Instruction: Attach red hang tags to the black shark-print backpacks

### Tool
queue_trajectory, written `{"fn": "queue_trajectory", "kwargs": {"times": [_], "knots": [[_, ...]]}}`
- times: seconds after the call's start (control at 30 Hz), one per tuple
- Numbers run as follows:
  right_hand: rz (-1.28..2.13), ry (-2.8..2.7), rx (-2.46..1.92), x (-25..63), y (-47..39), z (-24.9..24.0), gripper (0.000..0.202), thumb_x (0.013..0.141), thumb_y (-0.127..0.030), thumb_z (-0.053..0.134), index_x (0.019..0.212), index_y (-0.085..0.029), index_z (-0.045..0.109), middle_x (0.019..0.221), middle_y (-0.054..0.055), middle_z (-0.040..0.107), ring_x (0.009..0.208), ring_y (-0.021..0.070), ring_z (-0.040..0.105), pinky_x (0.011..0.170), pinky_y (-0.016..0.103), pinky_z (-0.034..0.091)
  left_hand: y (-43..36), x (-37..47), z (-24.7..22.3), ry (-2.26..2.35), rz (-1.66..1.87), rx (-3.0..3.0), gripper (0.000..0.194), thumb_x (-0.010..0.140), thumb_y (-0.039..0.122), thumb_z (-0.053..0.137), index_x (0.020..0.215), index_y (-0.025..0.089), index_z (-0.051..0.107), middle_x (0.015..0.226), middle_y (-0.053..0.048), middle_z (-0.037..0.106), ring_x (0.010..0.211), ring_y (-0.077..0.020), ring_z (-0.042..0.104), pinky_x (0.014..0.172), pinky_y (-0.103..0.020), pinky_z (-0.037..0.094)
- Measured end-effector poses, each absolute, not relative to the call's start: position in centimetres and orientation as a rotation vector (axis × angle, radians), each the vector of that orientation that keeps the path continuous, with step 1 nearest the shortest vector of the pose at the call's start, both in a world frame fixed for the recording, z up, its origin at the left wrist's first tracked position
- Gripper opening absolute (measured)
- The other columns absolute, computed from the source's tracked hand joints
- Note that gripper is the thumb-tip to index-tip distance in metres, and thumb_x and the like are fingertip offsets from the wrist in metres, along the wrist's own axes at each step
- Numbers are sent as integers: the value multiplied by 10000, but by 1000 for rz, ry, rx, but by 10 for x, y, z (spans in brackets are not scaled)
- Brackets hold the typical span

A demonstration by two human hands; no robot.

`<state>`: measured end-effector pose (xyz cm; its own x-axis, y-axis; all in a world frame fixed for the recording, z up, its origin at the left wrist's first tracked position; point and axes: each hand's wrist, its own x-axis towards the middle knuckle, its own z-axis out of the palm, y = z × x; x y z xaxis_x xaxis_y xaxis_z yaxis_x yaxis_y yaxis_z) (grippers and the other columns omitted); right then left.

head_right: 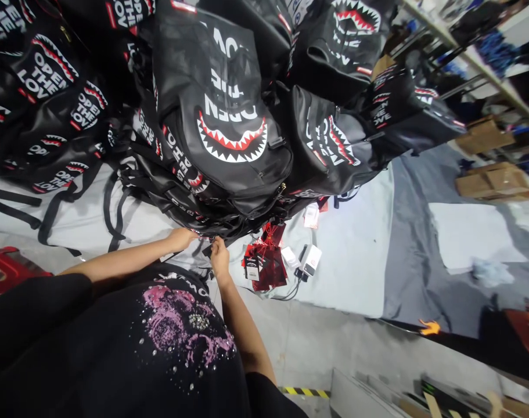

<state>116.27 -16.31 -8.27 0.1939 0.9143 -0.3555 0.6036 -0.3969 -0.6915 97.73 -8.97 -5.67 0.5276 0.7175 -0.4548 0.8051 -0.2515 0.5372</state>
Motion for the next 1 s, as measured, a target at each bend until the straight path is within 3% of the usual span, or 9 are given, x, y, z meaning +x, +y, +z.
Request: {"fn": "queue_trajectory", "kwargs": {"times": [0.17, 0.33, 0.47, 0.57, 0.67, 0.77, 0.9, 1.0], "knots": [[893, -1613, -2302, 1165, -155, -65, 246, 941, -210, 396, 968, -135, 629, 920, 81, 653, 817, 170, 571, 731, 254, 353, -88, 987, -56, 1157, -194, 1977, 366, 918, 276, 429, 1191, 341, 664, 1145, -15, 657, 1061, -221, 615, 803, -289, 453], [688, -1931, -2626, 1170, -156, -43, 291, 986, -201, 302, 1029, -164, 587, 814, 64, 640, 708, 167, 555, 618, 282, 228, -72, 982, -43, 1001, -327, 1963, 368, 870, 422, 532, 1196, 314, 667, 1133, -39, 659, 1019, -241, 614, 775, -284, 437], [775, -1831, -2577, 1174, -158, -41, 274, 966, -186, 327, 990, -161, 599, 870, 62, 645, 749, 161, 559, 629, 269, 256, -62, 967, -39, 862, -182, 1800, 578, 747, 287, 681, 1316, 252, 583, 951, -11, 663, 845, -154, 607, 726, -212, 420], [917, -1674, -2486, 1181, -157, -48, 264, 924, -162, 357, 947, -147, 620, 848, 63, 645, 767, 154, 564, 669, 241, 321, -67, 958, -45, 806, 52, 1569, 696, 677, 199, 718, 1348, 168, 534, 958, -18, 634, 858, -132, 588, 784, -202, 433], [999, -1633, -2444, 1188, -155, -54, 278, 877, -127, 368, 944, -136, 637, 847, 64, 650, 760, 144, 575, 684, 220, 363, -78, 956, -50, 901, 253, 1453, 485, 742, 163, 637, 1218, 98, 574, 998, -57, 633, 901, -135, 593, 850, -230, 448], [1034, -1615, -2424, 1192, -153, -56, 306, 853, -115, 382, 995, -133, 653, 878, 70, 659, 797, 146, 590, 719, 215, 390, -86, 961, -48, 1014, 281, 1504, 282, 858, 190, 531, 1114, 97, 603, 1044, -87, 636, 927, -147, 599, 864, -267, 472], [1068, -1596, -2446, 1195, -152, -56, 370, 855, -117, 391, 1119, -156, 647, 896, 76, 662, 863, 159, 602, 770, 222, 405, -87, 972, -39, 1046, 175, 1633, 302, 919, 331, 552, 1104, 100, 612, 1103, -107, 609, 1008, -188, 585, 923, -383, 476], [1153, -1580, -2469, 1197, -155, -57, 338, 840, -124, 415, 1073, -147, 659, 877, 87, 657, 821, 164, 604, 732, 223, 411, -87, 973, -35, 1059, 124, 1637, 347, 930, 390, 544, 1100, 94, 607, 1105, -111, 597, 1024, -201, 578, 920, -406, 482]]}}
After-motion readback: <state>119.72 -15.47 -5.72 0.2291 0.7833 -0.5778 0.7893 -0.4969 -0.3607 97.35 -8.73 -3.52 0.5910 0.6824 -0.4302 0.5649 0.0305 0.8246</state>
